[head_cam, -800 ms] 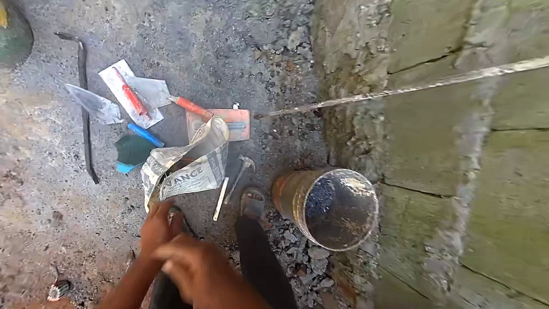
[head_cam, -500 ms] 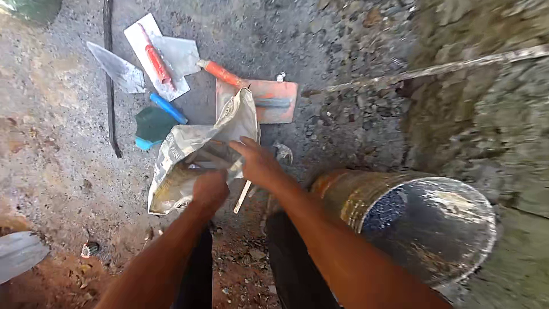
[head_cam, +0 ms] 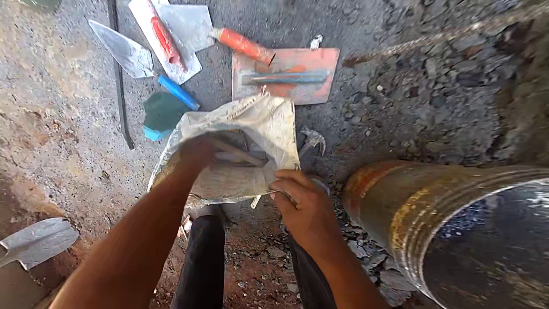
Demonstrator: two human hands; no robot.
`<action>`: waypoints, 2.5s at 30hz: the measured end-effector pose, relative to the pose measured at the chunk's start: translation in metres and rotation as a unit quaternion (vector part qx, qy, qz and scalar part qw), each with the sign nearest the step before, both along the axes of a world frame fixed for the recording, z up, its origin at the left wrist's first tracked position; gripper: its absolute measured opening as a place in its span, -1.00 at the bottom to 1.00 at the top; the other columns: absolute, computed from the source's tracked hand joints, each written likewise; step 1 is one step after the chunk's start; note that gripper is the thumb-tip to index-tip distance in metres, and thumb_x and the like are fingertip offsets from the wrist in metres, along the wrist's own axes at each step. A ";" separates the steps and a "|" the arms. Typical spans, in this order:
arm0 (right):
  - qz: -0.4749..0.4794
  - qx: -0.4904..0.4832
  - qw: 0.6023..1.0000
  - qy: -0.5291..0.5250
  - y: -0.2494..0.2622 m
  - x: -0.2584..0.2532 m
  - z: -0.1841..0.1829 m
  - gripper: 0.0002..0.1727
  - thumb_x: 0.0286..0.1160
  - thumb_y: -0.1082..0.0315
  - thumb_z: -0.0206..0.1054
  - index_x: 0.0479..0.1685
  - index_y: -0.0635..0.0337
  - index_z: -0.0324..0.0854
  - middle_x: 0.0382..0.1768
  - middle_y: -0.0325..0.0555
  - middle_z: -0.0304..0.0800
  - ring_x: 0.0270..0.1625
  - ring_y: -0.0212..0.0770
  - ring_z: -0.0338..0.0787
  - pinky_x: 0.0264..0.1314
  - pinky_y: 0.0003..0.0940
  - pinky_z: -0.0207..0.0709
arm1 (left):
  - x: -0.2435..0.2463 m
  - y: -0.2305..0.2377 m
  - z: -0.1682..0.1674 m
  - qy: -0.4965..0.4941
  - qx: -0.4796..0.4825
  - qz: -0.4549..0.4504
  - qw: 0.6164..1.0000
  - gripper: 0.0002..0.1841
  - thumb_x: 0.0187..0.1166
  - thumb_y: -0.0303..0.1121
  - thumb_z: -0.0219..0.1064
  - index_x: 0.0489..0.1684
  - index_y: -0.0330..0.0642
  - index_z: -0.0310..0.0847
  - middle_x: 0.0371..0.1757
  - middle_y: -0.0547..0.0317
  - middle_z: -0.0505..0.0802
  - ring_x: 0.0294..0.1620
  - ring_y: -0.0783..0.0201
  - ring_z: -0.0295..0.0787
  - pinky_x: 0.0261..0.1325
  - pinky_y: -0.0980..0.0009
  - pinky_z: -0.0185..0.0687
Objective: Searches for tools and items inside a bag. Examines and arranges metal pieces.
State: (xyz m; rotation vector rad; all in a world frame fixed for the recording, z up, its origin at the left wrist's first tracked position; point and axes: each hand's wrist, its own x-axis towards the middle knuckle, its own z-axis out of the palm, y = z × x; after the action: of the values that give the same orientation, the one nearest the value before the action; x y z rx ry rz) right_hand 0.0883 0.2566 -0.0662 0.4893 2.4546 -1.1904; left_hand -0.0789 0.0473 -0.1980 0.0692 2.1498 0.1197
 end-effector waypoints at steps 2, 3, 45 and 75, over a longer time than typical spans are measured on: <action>-0.018 0.007 1.000 0.006 -0.002 -0.002 0.002 -0.82 0.58 0.35 0.35 -0.06 0.06 0.87 0.33 -0.14 0.77 0.29 -0.17 0.78 0.29 -0.12 0.69 | -0.011 0.007 -0.027 0.041 -0.053 -0.006 0.998 -0.48 0.68 -0.06 0.23 0.47 -0.22 0.60 0.39 -0.40 0.71 0.49 -0.42 0.57 0.42 -0.51 0.36; -0.040 0.008 0.999 0.008 -0.005 -0.002 0.001 -0.83 0.58 0.33 0.34 -0.08 0.03 0.87 0.32 -0.18 0.78 0.27 -0.23 0.78 0.25 -0.19 0.70 | -0.011 0.011 -0.041 0.061 -0.035 0.015 0.997 -0.48 0.71 -0.01 0.20 0.44 -0.21 0.63 0.40 -0.35 0.72 0.51 -0.35 0.58 0.49 -0.44 0.36; -0.051 -0.030 0.998 0.000 -0.022 -0.011 -0.005 -0.85 0.48 0.47 0.38 -0.19 0.06 0.87 0.25 -0.16 0.82 0.22 -0.18 0.81 0.19 -0.04 0.69 | 0.044 -0.146 0.292 -0.234 0.416 0.510 0.716 -0.60 0.46 -0.31 0.46 0.30 0.02 0.68 -0.48 0.29 0.79 -0.60 0.43 0.74 -0.53 0.48 0.75; -0.021 -0.033 0.999 -0.009 -0.008 0.000 -0.008 -0.82 0.44 0.35 0.32 -0.23 -0.02 0.88 0.20 -0.30 0.83 0.14 -0.34 0.83 0.07 -0.24 0.76 | 0.079 0.025 -0.071 0.037 0.088 -0.145 0.985 -0.73 0.51 -0.39 0.40 0.15 -0.13 0.79 0.32 -0.08 0.78 0.45 -0.15 0.61 0.48 -0.19 0.47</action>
State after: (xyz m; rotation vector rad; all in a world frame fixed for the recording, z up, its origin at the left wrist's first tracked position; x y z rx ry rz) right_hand 0.0882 0.2481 -0.0740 0.5336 2.3924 -1.2744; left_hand 0.0006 0.0724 -0.2690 0.4936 2.1732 0.1398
